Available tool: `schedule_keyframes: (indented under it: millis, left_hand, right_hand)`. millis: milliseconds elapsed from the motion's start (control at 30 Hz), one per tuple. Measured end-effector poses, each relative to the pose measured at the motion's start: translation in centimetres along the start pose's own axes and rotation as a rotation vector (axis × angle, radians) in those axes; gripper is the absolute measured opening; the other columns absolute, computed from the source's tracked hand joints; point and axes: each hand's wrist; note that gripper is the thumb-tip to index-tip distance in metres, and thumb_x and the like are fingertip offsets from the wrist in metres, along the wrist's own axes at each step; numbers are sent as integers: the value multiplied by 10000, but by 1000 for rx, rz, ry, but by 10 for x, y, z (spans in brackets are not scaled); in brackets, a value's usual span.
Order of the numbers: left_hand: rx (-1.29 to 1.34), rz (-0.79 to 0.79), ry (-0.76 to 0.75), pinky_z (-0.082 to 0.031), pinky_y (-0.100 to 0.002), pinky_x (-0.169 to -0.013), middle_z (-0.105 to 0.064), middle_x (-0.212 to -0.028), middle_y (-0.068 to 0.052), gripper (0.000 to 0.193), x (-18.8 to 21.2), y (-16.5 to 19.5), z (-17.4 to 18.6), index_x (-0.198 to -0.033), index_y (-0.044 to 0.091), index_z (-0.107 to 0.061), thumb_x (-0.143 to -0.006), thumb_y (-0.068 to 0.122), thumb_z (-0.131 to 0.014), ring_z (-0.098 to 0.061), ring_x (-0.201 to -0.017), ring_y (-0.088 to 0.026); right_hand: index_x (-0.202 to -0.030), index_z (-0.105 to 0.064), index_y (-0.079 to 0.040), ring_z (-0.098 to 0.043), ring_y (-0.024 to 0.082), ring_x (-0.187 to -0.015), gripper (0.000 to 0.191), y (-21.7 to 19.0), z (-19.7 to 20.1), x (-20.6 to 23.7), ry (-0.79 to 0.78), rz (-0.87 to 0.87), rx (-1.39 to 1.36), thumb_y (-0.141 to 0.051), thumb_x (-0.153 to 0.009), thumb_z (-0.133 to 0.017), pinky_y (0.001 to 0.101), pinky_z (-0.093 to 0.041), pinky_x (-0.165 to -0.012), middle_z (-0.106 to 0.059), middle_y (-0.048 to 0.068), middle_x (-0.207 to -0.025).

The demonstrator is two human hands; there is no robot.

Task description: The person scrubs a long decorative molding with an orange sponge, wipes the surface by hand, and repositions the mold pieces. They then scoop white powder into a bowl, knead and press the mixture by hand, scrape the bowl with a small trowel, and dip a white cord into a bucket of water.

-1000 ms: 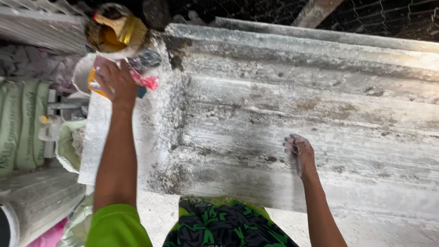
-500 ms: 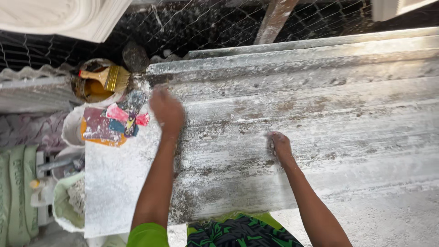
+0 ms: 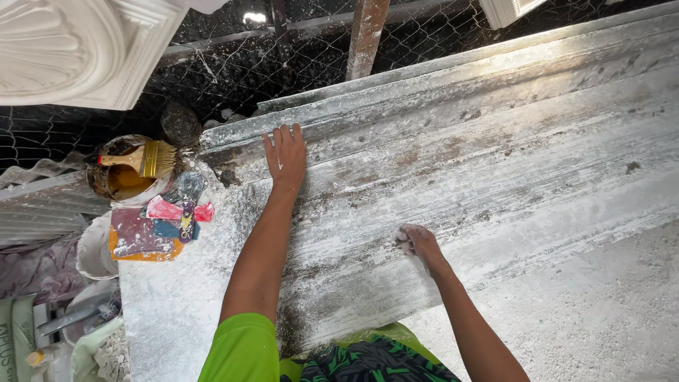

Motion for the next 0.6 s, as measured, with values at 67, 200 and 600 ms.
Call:
schedule_keyframes:
  millis: [67,200,600]
  left_hand:
    - [38,11,-8,-349,-549,-1122,-583,-1275,-131,449,3,0,7,-1336,58,-580,-909,128,-701,-508,-1266,-301]
    - [73,-6,-84,-429,-541,-995,-609,-1185,-122,317,10,1,15,-1190,92,-616,-911,209,-709,-550,-1168,-297]
    - [310,-329,-305,-136,-689,-1193,-472,-1550,-139,146,112,17,0,-1038,99,-615,-922,15,-585,-314,-1450,-430]
  right_hand:
    - [-1270,-620,-61,-637,123,-736,378,4,5,2,23,-72,-23,-325,-1038,-480,300,-541,-711,-721,26,-935]
    - [-1251,-611,-59,-607,110,-726,326,1,6,2,4,-56,-56,-281,-1058,-470,300,-536,-716,-689,22,-926]
    - [-1006,-440,-40,-522,167,-678,373,-32,34,-30,-129,125,-122,-349,-1195,-351,300,-488,-568,-559,60,-836]
Point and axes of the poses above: each hand's wrist, its own x-axis away from the middle knuckle, its own z-axis out of the back of the hand, y = z × x
